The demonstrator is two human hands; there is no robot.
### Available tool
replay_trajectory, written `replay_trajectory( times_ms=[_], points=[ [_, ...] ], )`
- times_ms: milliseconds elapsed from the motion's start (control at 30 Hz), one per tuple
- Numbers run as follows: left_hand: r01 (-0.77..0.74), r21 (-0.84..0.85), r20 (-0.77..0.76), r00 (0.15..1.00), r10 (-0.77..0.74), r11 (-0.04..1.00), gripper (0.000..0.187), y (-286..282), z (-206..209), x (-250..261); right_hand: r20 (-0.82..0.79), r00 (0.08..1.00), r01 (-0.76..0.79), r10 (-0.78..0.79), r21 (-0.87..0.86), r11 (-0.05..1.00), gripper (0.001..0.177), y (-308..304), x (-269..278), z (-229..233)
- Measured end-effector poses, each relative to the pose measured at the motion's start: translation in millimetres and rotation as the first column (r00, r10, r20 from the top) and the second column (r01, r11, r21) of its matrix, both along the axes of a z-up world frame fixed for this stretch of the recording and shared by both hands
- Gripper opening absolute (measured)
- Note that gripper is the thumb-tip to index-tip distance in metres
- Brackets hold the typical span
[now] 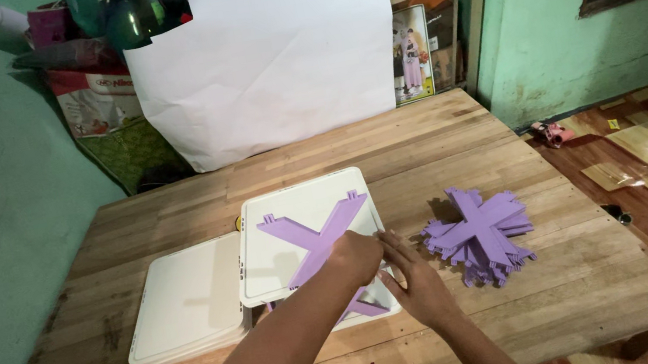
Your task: The person assembles a plastic rack by inserting purple X-shaped supports between white square trays. They repeatedly insert and remove the supports, adjusting their positions to fit the trays together.
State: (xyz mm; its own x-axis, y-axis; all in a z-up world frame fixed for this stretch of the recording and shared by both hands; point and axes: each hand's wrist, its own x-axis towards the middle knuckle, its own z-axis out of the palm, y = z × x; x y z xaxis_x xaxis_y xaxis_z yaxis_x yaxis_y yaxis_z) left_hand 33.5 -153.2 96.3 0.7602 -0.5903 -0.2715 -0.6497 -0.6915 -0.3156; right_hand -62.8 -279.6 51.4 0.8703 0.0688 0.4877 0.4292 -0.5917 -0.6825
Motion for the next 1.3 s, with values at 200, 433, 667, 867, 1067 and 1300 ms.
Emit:
replay_trajectory(
  times_ms=[200,433,667,867,1067,1300],
  points=[
    [0.122,0.023,0.065,0.99,-0.123,0.992,0.021,7,27,-2,-0.073,0.996,0.044,-0.048,-0.061,0.997,0.052,-2,1,0],
    [0.127,0.088,0.03,0.991,-0.13,0.988,0.039,9,62,-23,0.045,0.998,-0.045,0.046,-0.01,0.999,0.056,-7,6,-7],
    [0.182,0.112,0.077,0.978,-0.192,0.977,0.054,4,88,-40,-0.228,0.894,-0.181,0.386,0.604,0.776,0.029,-32,20,4],
    [0.305,-0.035,0.108,0.948,-0.299,0.952,0.078,2,96,-45,0.04,0.992,-0.127,0.121,0.363,0.923,0.01,-27,13,2],
    [0.731,-0.077,0.619,0.568,-0.543,0.678,0.046,0,84,-64,-0.189,0.98,0.181,-0.059,0.734,0.654,0.011,-69,29,-31],
    [0.266,-0.621,0.348,0.936,-0.045,0.738,0.047,45,35,-82,-0.289,0.926,0.361,-0.241,0.862,0.355,0.018,-156,39,-83]
  ],
)
